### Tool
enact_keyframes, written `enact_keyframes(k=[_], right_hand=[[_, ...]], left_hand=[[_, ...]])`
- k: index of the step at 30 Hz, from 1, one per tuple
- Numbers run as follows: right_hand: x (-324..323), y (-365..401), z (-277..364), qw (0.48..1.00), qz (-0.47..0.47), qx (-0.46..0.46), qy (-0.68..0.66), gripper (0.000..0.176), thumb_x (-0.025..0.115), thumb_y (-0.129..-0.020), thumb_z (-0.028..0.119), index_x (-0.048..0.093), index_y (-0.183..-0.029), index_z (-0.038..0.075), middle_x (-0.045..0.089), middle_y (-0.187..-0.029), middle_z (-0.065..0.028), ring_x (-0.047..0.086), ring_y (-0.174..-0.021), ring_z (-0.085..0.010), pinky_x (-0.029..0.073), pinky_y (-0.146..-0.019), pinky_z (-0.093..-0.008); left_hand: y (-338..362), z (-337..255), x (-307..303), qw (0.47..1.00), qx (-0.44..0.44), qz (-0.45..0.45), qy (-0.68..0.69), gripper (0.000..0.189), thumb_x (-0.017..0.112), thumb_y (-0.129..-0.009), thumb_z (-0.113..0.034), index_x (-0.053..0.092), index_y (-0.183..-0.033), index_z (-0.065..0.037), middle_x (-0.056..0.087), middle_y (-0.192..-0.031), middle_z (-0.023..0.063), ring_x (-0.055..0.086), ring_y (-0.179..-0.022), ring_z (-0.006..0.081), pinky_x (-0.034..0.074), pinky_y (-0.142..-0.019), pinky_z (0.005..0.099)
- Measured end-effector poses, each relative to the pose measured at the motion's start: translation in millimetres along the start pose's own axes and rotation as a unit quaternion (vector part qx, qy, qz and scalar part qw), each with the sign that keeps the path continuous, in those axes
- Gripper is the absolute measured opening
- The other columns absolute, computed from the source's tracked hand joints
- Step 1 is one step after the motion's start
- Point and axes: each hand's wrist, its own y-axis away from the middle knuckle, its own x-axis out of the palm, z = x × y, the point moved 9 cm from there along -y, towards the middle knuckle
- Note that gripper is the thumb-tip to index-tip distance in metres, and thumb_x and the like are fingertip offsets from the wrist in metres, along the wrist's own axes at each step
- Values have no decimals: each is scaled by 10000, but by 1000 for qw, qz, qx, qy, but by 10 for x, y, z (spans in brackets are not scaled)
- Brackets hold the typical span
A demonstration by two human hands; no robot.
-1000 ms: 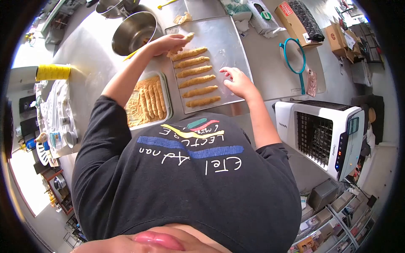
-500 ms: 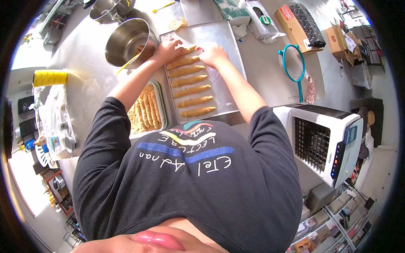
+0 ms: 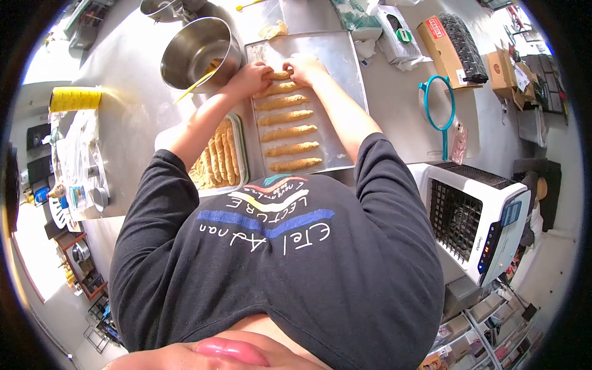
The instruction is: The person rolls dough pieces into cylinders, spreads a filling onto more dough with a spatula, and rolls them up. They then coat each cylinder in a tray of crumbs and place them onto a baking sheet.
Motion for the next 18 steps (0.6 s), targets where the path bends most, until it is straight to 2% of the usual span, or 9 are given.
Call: enact_keyframes(k=[4,6,9,11,13,14,15,16,18], right_hand=[[30,-30,-15,1000,11,1,10,292,652,-752,157,666,-1041,202,625,-1051,-65,565,-1051,-261,461,-919,-363],[67,-48,-59,1000,24,6,-18,334,656,-755,202,645,-1089,189,618,-1090,-94,563,-1063,-282,458,-929,-374],[-73,7,-118,995,-57,-56,-51,422,631,-739,205,600,-1158,168,606,-1133,-130,567,-1062,-294,448,-941,-382],[-291,247,-99,988,-121,-77,-59,452,619,-736,181,580,-1185,140,599,-1154,-122,561,-1078,-278,411,-978,-381],[-412,534,-133,985,-152,-65,-51,445,609,-740,191,576,-1181,137,588,-1156,-107,523,-1125,-273,356,-1009,-393],[-441,667,-161,984,-158,-56,-58,431,601,-740,203,579,-1166,141,581,-1157,-102,492,-1159,-276,322,-1023,-406],[-455,805,-134,984,-157,-62,-58,431,601,-740,203,579,-1166,141,581,-1157,-102,492,-1159,-276,322,-1023,-406],[-485,944,-122,982,-168,-54,-66,431,600,-740,192,578,-1168,145,579,-1151,-99,493,-1151,-274,322,-1021,-405],[-497,1158,-22,980,-179,-52,-74,430,600,-741,181,577,-1169,148,578,-1144,-95,493,-1143,-272,323,-1019,-404]], left_hand=[[42,34,29,999,-14,38,-17,302,665,-759,-162,642,-1041,-57,615,-1027,147,593,-991,317,484,-867,388],[188,22,-105,998,-60,-16,-31,452,655,-782,-168,554,-1191,-2,582,-1155,176,570,-1050,350,467,-899,398],[766,-77,-463,994,-77,-75,-10,437,643,-800,-188,566,-1194,-15,589,-1153,185,572,-1058,329,461,-914,363],[1327,36,-591,975,-199,-50,80,382,624,-835,-187,586,-1173,-13,625,-1111,170,596,-1035,265,456,-918,320],[2101,446,-438,909,-290,-129,268,324,604,-871,-191,617,-1137,-5,662,-1064,135,620,-984,193,465,-892,288],[2538,600,-412,875,-375,-169,256,303,589,-891,-192,632,-1127,-5,678,-1051,112,632,-951,163,476,-871,284],[2812,548,-501,887,-406,-152,158,324,559,-867,-207,642,-1131,-38,677,-1036,155,650,-929,216,492,-836,312],[3058,513,-417,850,-460,-160,198,350,575,-844,-233,645,-1123,-33,683,-1015,153,654,-920,226,493,-836,318],[3203,300,-276,854,-464,-140,188,348,608,-809,-261,657,-1049,-13,686,-964,160,657,-897,239,500,-803,339]])
